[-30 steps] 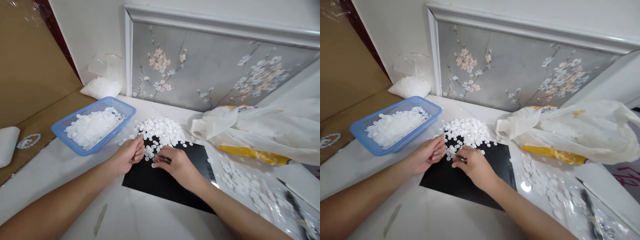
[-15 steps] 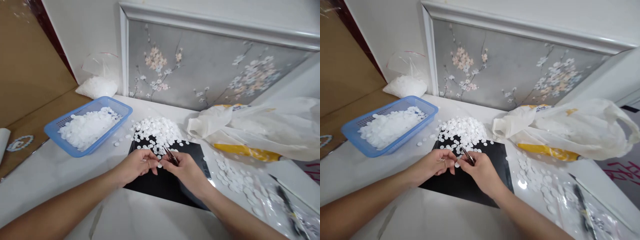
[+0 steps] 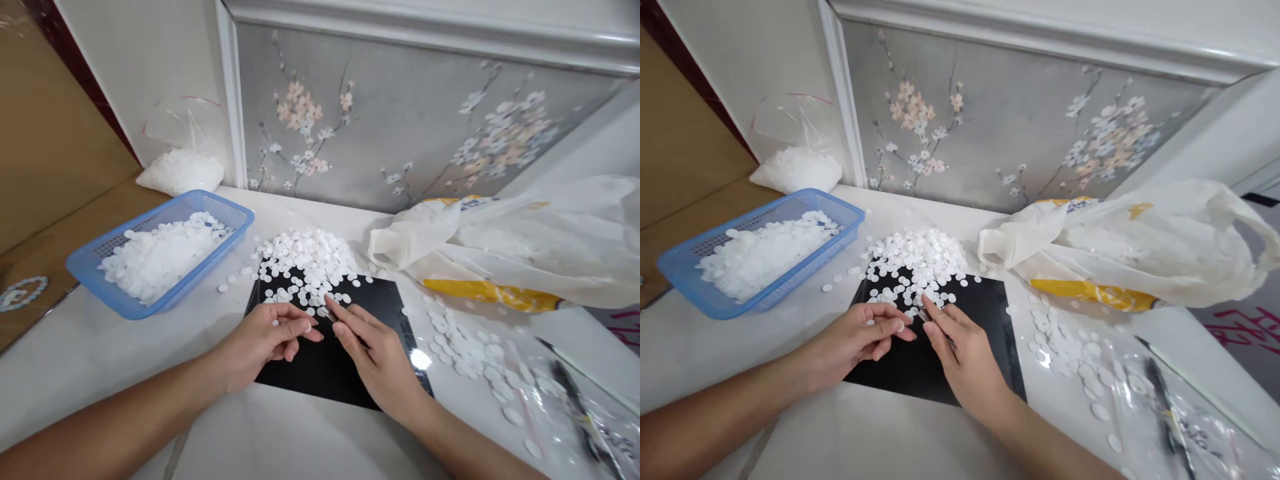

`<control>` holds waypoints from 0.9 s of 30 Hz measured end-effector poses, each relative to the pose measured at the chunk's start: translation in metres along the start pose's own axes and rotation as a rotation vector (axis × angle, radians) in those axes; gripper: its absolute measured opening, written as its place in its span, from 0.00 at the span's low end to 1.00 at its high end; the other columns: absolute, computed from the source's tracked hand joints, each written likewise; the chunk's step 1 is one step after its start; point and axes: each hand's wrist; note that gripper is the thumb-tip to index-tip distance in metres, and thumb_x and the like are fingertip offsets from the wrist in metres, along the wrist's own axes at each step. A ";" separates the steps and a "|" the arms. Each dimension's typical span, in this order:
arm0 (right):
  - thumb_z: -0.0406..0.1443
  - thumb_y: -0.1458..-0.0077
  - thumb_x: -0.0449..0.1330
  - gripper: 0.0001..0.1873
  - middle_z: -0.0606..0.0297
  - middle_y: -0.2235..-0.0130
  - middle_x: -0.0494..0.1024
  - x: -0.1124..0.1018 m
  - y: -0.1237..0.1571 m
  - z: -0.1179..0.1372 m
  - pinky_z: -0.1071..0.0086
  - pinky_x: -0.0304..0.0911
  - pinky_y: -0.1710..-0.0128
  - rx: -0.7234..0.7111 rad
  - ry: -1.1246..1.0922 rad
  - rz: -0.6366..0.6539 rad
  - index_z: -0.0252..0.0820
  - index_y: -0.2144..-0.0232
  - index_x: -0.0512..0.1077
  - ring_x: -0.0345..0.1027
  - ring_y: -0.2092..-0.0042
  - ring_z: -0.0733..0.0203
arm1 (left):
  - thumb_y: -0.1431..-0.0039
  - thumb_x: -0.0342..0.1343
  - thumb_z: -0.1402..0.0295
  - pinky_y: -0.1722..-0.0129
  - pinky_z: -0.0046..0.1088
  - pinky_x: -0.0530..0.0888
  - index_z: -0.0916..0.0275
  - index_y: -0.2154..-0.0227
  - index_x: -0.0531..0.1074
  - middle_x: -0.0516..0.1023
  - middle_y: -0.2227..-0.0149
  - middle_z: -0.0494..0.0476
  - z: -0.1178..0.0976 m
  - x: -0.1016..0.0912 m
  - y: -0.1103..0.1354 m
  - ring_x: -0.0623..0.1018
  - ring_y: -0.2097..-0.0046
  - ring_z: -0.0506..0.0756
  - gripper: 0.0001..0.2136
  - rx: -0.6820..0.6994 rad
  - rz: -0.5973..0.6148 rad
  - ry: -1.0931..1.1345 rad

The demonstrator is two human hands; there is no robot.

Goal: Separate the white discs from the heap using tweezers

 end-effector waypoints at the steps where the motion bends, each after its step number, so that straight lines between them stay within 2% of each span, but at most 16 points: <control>1: 0.39 0.36 0.47 0.21 0.66 0.72 0.64 0.000 0.001 0.000 0.72 0.63 0.73 -0.025 0.011 -0.003 0.41 0.44 0.66 0.62 0.72 0.64 | 0.47 0.60 0.58 0.78 0.22 0.55 0.64 0.68 0.70 0.80 0.67 0.59 0.000 0.000 0.000 0.62 0.79 0.43 0.13 0.005 -0.014 0.004; 4: 0.37 0.36 0.48 0.21 0.66 0.72 0.64 0.001 0.001 0.000 0.73 0.63 0.74 -0.072 0.050 -0.004 0.44 0.43 0.66 0.61 0.73 0.65 | 0.46 0.59 0.58 0.79 0.21 0.54 0.63 0.69 0.68 0.78 0.73 0.53 0.000 0.000 -0.001 0.62 0.79 0.43 0.13 0.007 -0.041 0.017; 11: 0.36 0.36 0.48 0.20 0.65 0.71 0.66 0.004 0.000 0.001 0.73 0.65 0.72 -0.104 0.122 0.003 0.41 0.44 0.67 0.64 0.72 0.65 | 0.46 0.59 0.62 0.81 0.22 0.50 0.64 0.68 0.68 0.79 0.66 0.59 -0.003 0.004 0.000 0.61 0.80 0.42 0.11 -0.050 -0.002 0.068; 18: 0.36 0.35 0.46 0.20 0.61 0.67 0.71 0.005 0.005 0.003 0.72 0.68 0.68 -0.193 0.201 0.024 0.40 0.45 0.68 0.69 0.69 0.65 | 0.49 0.61 0.65 0.80 0.22 0.48 0.66 0.71 0.68 0.77 0.70 0.57 -0.002 0.003 0.003 0.59 0.79 0.42 0.10 -0.096 0.019 0.149; 27: 0.36 0.35 0.47 0.19 0.62 0.71 0.71 0.002 0.005 0.007 0.73 0.66 0.74 -0.237 0.263 0.044 0.38 0.47 0.70 0.67 0.73 0.65 | 0.48 0.60 0.65 0.80 0.24 0.47 0.64 0.72 0.66 0.77 0.75 0.55 -0.004 0.004 0.004 0.59 0.80 0.43 0.09 -0.089 0.060 0.096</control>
Point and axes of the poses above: each hand's wrist, its own y-axis away from the middle knuckle, its own x-axis out of the palm, z = x × y
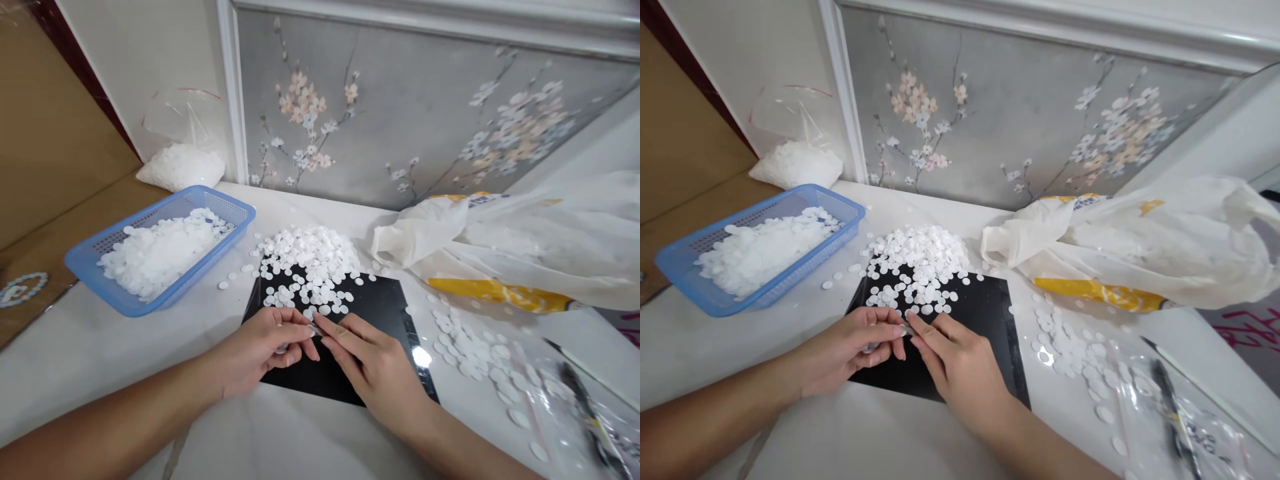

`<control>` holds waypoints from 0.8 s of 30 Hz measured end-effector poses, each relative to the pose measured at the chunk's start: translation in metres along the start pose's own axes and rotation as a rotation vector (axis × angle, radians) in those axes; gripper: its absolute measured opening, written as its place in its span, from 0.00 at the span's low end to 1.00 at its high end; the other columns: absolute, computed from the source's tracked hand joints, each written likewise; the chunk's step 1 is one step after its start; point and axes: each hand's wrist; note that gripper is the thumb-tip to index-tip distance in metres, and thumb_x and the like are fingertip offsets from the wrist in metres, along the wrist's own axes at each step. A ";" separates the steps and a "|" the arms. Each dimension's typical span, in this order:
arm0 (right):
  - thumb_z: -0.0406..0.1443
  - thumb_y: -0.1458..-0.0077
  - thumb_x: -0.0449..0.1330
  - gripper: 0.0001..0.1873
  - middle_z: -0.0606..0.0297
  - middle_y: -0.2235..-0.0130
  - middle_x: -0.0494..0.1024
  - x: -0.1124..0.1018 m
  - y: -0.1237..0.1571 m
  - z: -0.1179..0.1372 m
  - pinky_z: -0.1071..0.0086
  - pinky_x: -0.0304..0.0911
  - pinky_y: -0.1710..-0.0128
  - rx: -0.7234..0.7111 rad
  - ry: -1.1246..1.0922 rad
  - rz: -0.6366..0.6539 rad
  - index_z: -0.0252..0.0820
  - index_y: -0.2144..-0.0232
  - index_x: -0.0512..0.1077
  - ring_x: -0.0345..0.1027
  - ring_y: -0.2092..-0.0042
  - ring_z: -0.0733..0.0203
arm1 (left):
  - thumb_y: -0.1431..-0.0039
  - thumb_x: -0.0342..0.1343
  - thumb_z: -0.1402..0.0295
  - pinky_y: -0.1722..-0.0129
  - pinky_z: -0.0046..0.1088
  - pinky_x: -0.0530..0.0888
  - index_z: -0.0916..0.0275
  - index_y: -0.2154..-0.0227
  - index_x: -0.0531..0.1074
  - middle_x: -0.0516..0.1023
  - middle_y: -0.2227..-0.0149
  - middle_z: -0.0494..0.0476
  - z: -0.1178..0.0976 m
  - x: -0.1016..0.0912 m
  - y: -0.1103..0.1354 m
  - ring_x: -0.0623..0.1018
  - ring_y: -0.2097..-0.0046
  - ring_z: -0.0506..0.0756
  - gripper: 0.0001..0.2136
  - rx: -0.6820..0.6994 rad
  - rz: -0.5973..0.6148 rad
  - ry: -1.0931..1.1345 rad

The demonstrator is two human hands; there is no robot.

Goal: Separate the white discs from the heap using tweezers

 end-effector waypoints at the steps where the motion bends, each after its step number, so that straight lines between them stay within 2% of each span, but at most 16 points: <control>1: 0.36 0.35 0.47 0.19 0.62 0.71 0.71 0.000 0.000 0.000 0.73 0.66 0.74 0.001 -0.004 0.004 0.39 0.47 0.71 0.67 0.73 0.65 | 0.49 0.60 0.65 0.80 0.24 0.48 0.64 0.72 0.66 0.77 0.75 0.55 0.000 0.000 0.001 0.59 0.80 0.43 0.09 0.000 -0.001 -0.007; 24: 0.36 0.35 0.47 0.18 0.62 0.71 0.72 -0.004 -0.001 0.002 0.74 0.66 0.74 -0.022 -0.041 0.033 0.42 0.49 0.72 0.68 0.73 0.66 | 0.51 0.58 0.67 0.79 0.25 0.49 0.63 0.74 0.65 0.75 0.78 0.54 -0.005 0.000 0.003 0.58 0.80 0.44 0.08 0.005 0.022 -0.130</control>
Point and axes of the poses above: each hand's wrist, its own y-axis away from the middle knuckle, its own x-axis out of the palm, z = x × y
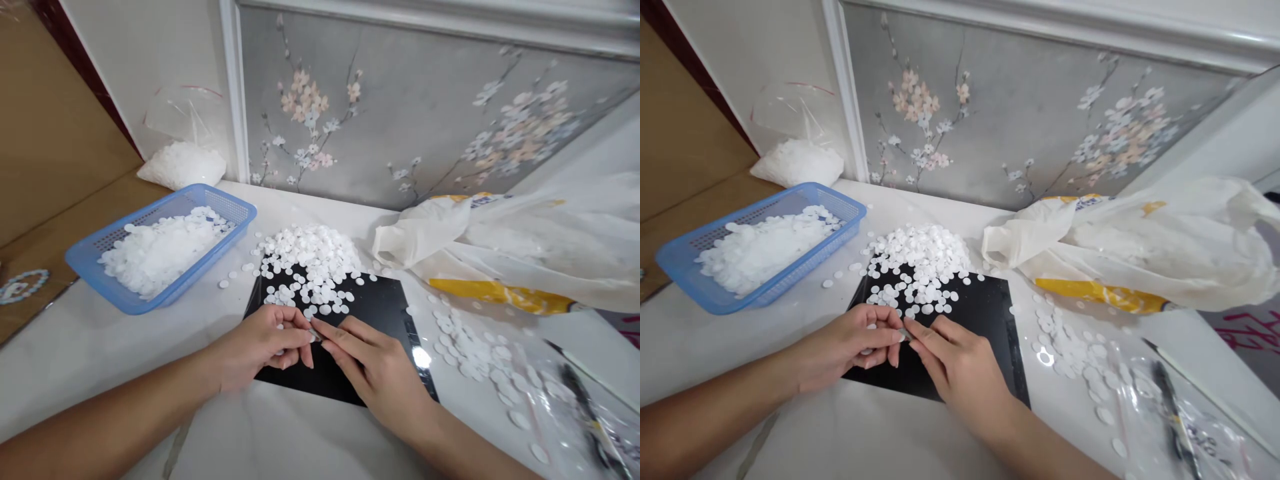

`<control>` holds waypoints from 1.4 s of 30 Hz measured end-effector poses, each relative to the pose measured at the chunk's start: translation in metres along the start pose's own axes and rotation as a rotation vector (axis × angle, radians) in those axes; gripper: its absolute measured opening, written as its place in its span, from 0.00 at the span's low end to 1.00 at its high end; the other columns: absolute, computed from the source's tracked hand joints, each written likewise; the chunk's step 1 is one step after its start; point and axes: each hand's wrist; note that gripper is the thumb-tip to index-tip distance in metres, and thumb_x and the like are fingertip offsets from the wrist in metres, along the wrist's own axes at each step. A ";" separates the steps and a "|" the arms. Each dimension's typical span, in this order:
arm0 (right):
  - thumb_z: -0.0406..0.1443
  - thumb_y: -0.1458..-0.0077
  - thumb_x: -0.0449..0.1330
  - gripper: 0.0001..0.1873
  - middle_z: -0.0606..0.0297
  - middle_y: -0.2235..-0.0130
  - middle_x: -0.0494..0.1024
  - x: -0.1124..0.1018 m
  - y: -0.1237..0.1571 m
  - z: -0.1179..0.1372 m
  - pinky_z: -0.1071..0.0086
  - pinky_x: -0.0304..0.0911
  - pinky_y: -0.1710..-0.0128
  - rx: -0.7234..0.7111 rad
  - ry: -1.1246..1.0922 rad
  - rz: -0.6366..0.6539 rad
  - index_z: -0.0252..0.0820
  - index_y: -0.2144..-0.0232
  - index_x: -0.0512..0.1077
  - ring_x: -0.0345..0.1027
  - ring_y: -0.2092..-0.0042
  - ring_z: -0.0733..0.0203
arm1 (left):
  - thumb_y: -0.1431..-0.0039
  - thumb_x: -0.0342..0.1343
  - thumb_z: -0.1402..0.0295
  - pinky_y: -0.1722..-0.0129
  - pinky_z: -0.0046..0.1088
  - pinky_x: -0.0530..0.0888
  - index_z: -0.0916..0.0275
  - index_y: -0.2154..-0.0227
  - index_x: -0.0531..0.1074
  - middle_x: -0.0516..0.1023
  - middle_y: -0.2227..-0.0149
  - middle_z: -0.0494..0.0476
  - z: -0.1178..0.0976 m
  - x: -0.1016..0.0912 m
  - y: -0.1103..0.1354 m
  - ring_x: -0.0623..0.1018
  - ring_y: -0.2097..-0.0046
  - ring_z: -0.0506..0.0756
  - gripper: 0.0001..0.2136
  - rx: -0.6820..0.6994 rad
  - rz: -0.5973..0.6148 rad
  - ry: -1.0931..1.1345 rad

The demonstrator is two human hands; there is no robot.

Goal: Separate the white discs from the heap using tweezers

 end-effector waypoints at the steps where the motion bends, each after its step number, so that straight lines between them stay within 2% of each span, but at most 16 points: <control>1: 0.36 0.35 0.47 0.18 0.63 0.71 0.71 0.000 0.000 0.000 0.74 0.66 0.74 0.001 0.000 0.003 0.41 0.50 0.72 0.68 0.73 0.66 | 0.51 0.58 0.67 0.79 0.25 0.49 0.64 0.74 0.65 0.75 0.78 0.54 0.000 0.000 0.000 0.58 0.80 0.44 0.08 0.002 0.001 -0.003; 9: 0.35 0.35 0.47 0.18 0.61 0.70 0.72 -0.001 0.001 0.000 0.73 0.65 0.74 -0.011 0.019 0.020 0.40 0.50 0.72 0.68 0.72 0.65 | 0.50 0.57 0.68 0.80 0.25 0.48 0.64 0.74 0.65 0.74 0.79 0.53 -0.003 -0.001 0.001 0.57 0.81 0.44 0.07 0.012 0.020 -0.038; 22: 0.35 0.35 0.47 0.17 0.62 0.71 0.71 0.000 0.000 0.001 0.74 0.64 0.75 -0.057 0.062 -0.023 0.39 0.51 0.73 0.67 0.72 0.66 | 0.49 0.57 0.68 0.80 0.25 0.47 0.64 0.72 0.65 0.74 0.78 0.52 -0.005 -0.002 0.002 0.56 0.81 0.43 0.07 -0.008 0.049 -0.057; 31: 0.35 0.36 0.49 0.16 0.65 0.72 0.69 0.001 0.001 -0.001 0.74 0.62 0.75 0.106 -0.064 -0.018 0.42 0.52 0.73 0.66 0.74 0.67 | 0.47 0.57 0.67 0.79 0.25 0.47 0.65 0.70 0.66 0.75 0.77 0.54 -0.005 -0.002 0.002 0.57 0.81 0.43 0.07 -0.018 0.040 -0.064; 36: 0.35 0.36 0.49 0.16 0.66 0.71 0.68 -0.001 -0.002 -0.003 0.74 0.61 0.74 0.170 -0.118 -0.054 0.45 0.50 0.72 0.64 0.74 0.66 | 0.45 0.56 0.63 0.80 0.24 0.48 0.65 0.73 0.65 0.73 0.77 0.52 -0.006 -0.004 0.001 0.56 0.81 0.43 0.10 0.040 0.044 -0.066; 38: 0.34 0.36 0.47 0.17 0.66 0.71 0.67 -0.003 -0.002 -0.002 0.74 0.61 0.74 0.160 -0.138 -0.052 0.46 0.49 0.70 0.63 0.73 0.66 | 0.44 0.54 0.60 0.81 0.23 0.48 0.63 0.73 0.64 0.67 0.81 0.46 -0.015 -0.012 0.003 0.54 0.82 0.43 0.11 0.124 -0.035 -0.103; 39: 0.34 0.35 0.46 0.18 0.66 0.71 0.67 -0.003 -0.002 -0.002 0.74 0.60 0.74 0.133 -0.147 -0.030 0.46 0.48 0.69 0.62 0.74 0.66 | 0.43 0.53 0.59 0.81 0.23 0.49 0.62 0.73 0.64 0.62 0.83 0.43 -0.022 -0.018 0.005 0.53 0.82 0.44 0.11 0.199 -0.124 -0.148; 41: 0.33 0.35 0.43 0.20 0.66 0.72 0.66 -0.004 0.000 0.003 0.74 0.59 0.76 0.049 -0.170 0.062 0.45 0.46 0.67 0.61 0.76 0.66 | 0.41 0.49 0.60 0.80 0.22 0.51 0.61 0.72 0.64 0.53 0.84 0.41 -0.041 -0.035 0.012 0.54 0.81 0.45 0.10 0.407 -0.390 -0.333; 42: 0.33 0.35 0.42 0.21 0.66 0.72 0.66 -0.003 0.002 0.006 0.74 0.59 0.76 -0.002 -0.173 0.129 0.46 0.45 0.66 0.61 0.76 0.66 | 0.40 0.48 0.62 0.78 0.22 0.53 0.61 0.73 0.64 0.54 0.82 0.43 -0.050 -0.045 0.017 0.55 0.80 0.46 0.09 0.510 -0.581 -0.502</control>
Point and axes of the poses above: each hand's wrist, its own y-axis away from the middle knuckle, its own x-axis out of the palm, z = x × y
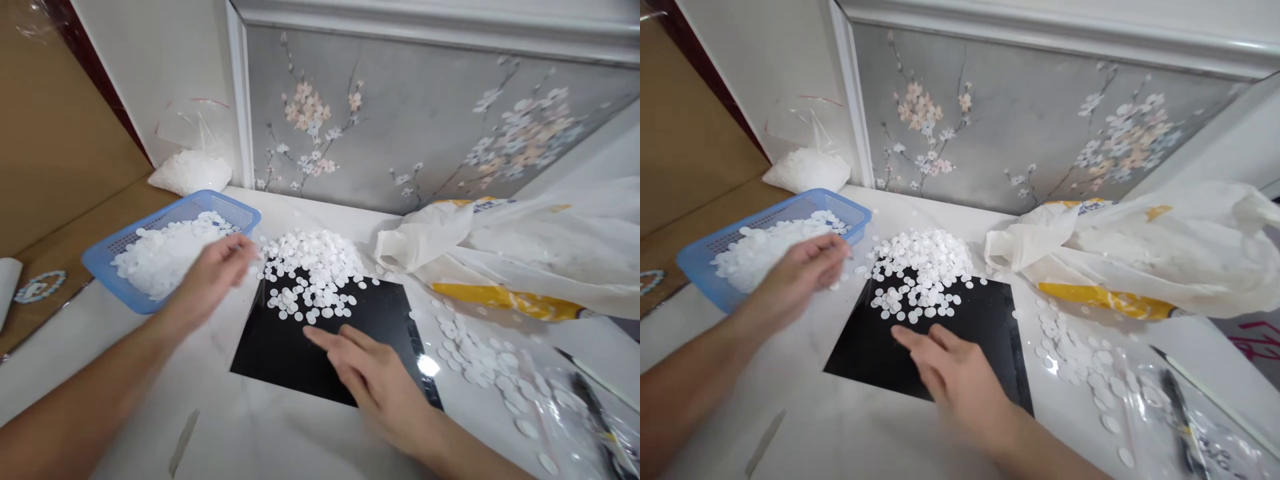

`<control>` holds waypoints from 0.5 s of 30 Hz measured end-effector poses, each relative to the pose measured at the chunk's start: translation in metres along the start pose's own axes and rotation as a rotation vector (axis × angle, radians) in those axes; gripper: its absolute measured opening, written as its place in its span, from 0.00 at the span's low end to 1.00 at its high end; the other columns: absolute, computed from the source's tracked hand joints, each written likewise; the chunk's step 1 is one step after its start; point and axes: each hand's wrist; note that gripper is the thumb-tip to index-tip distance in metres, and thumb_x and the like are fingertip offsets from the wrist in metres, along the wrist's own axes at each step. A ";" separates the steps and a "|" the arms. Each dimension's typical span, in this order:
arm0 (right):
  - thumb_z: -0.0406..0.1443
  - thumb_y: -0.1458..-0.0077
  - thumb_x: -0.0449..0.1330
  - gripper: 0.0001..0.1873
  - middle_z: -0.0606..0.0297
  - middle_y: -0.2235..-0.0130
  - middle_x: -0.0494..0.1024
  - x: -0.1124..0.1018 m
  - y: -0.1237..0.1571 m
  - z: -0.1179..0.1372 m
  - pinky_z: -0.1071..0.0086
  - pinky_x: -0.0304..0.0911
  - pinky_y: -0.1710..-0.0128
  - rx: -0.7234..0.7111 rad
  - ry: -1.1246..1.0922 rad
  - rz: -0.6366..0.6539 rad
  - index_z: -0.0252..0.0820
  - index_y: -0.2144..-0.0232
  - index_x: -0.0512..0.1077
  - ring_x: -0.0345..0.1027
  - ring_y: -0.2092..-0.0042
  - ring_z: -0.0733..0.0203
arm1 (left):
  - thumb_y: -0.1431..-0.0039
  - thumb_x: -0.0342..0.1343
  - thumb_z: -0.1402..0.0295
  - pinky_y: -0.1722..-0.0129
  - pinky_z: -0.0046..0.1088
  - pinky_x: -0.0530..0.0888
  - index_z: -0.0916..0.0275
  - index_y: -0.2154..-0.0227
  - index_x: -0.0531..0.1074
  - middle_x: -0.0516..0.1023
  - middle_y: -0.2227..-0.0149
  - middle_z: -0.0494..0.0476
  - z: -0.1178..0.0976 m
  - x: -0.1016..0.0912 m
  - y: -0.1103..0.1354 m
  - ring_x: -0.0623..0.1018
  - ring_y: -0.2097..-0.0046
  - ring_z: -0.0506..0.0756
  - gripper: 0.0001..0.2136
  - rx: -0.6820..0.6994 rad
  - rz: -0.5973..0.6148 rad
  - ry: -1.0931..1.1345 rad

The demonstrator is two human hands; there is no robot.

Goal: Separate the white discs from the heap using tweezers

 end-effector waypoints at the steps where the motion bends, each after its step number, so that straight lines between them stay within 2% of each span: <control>1: 0.33 0.35 0.43 0.21 0.66 0.71 0.67 0.002 0.002 0.003 0.73 0.59 0.76 -0.042 0.010 0.075 0.46 0.43 0.64 0.62 0.76 0.66 | 0.40 0.49 0.63 0.76 0.23 0.54 0.61 0.73 0.64 0.57 0.81 0.44 -0.002 -0.013 -0.006 0.58 0.78 0.46 0.09 0.083 -0.182 -0.251; 2: 0.35 0.35 0.44 0.21 0.66 0.70 0.69 0.005 0.003 0.006 0.73 0.59 0.75 -0.076 0.027 0.144 0.46 0.42 0.62 0.64 0.75 0.65 | 0.40 0.48 0.63 0.74 0.24 0.55 0.61 0.72 0.65 0.61 0.79 0.45 -0.002 -0.026 -0.012 0.60 0.76 0.47 0.09 0.138 -0.356 -0.520; 3: 0.37 0.36 0.47 0.20 0.65 0.69 0.71 0.008 0.004 0.010 0.73 0.60 0.74 -0.105 0.049 0.207 0.46 0.43 0.63 0.66 0.73 0.65 | 0.39 0.48 0.63 0.73 0.25 0.55 0.61 0.69 0.67 0.64 0.76 0.47 -0.002 -0.038 -0.017 0.62 0.74 0.49 0.08 0.130 -0.472 -0.759; 4: 0.39 0.37 0.51 0.18 0.66 0.68 0.73 0.012 0.006 0.012 0.73 0.60 0.73 -0.130 0.076 0.267 0.46 0.46 0.65 0.67 0.72 0.64 | 0.39 0.48 0.63 0.72 0.26 0.55 0.61 0.67 0.68 0.67 0.74 0.49 0.000 -0.048 -0.021 0.63 0.72 0.50 0.09 0.088 -0.494 -0.930; 6: 0.38 0.41 0.56 0.10 0.67 0.70 0.74 0.019 0.007 0.016 0.73 0.58 0.73 -0.166 0.142 0.358 0.44 0.58 0.72 0.68 0.72 0.64 | 0.39 0.48 0.65 0.67 0.28 0.58 0.62 0.67 0.70 0.71 0.68 0.54 0.007 -0.061 -0.027 0.67 0.65 0.54 0.09 0.032 -0.397 -1.126; 7: 0.35 0.43 0.57 0.05 0.68 0.70 0.74 0.022 0.008 0.016 0.73 0.58 0.73 -0.180 0.166 0.393 0.42 0.64 0.72 0.67 0.73 0.65 | 0.39 0.49 0.65 0.65 0.30 0.58 0.62 0.68 0.71 0.72 0.65 0.55 0.011 -0.065 -0.028 0.68 0.62 0.56 0.09 0.012 -0.376 -1.151; 8: 0.31 0.45 0.57 0.04 0.68 0.70 0.74 0.024 0.008 0.016 0.73 0.57 0.74 -0.195 0.185 0.414 0.42 0.67 0.72 0.67 0.74 0.66 | 0.40 0.50 0.65 0.63 0.32 0.59 0.62 0.69 0.72 0.72 0.64 0.57 0.015 -0.067 -0.030 0.68 0.60 0.57 0.09 -0.002 -0.358 -1.163; 9: 0.27 0.47 0.55 0.07 0.68 0.68 0.74 0.026 0.008 0.016 0.73 0.57 0.74 -0.209 0.198 0.419 0.42 0.67 0.71 0.66 0.74 0.66 | 0.40 0.51 0.65 0.61 0.34 0.59 0.62 0.69 0.73 0.73 0.63 0.57 0.018 -0.067 -0.030 0.68 0.58 0.59 0.09 -0.011 -0.349 -1.169; 12: 0.22 0.50 0.52 0.18 0.67 0.61 0.75 0.026 0.009 0.014 0.74 0.57 0.73 -0.237 0.172 0.373 0.45 0.60 0.69 0.68 0.71 0.67 | 0.42 0.53 0.65 0.57 0.39 0.58 0.61 0.71 0.75 0.74 0.62 0.58 0.024 -0.067 -0.030 0.67 0.55 0.61 0.08 -0.024 -0.354 -1.178; 13: 0.22 0.51 0.52 0.19 0.68 0.62 0.75 0.026 0.009 0.013 0.74 0.58 0.72 -0.237 0.157 0.355 0.45 0.59 0.69 0.68 0.70 0.67 | 0.42 0.53 0.65 0.56 0.40 0.58 0.61 0.71 0.76 0.74 0.62 0.58 0.025 -0.067 -0.029 0.67 0.55 0.61 0.08 -0.023 -0.356 -1.182; 15: 0.23 0.50 0.53 0.14 0.68 0.67 0.75 0.026 0.009 0.012 0.73 0.58 0.71 -0.218 0.129 0.318 0.43 0.63 0.69 0.68 0.71 0.66 | 0.42 0.53 0.65 0.56 0.42 0.58 0.60 0.71 0.77 0.74 0.61 0.59 0.024 -0.068 -0.029 0.67 0.55 0.62 0.09 -0.019 -0.356 -1.186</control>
Point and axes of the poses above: each hand's wrist, its own y-axis away from the middle knuckle, its own x-axis out of the palm, z = x × y
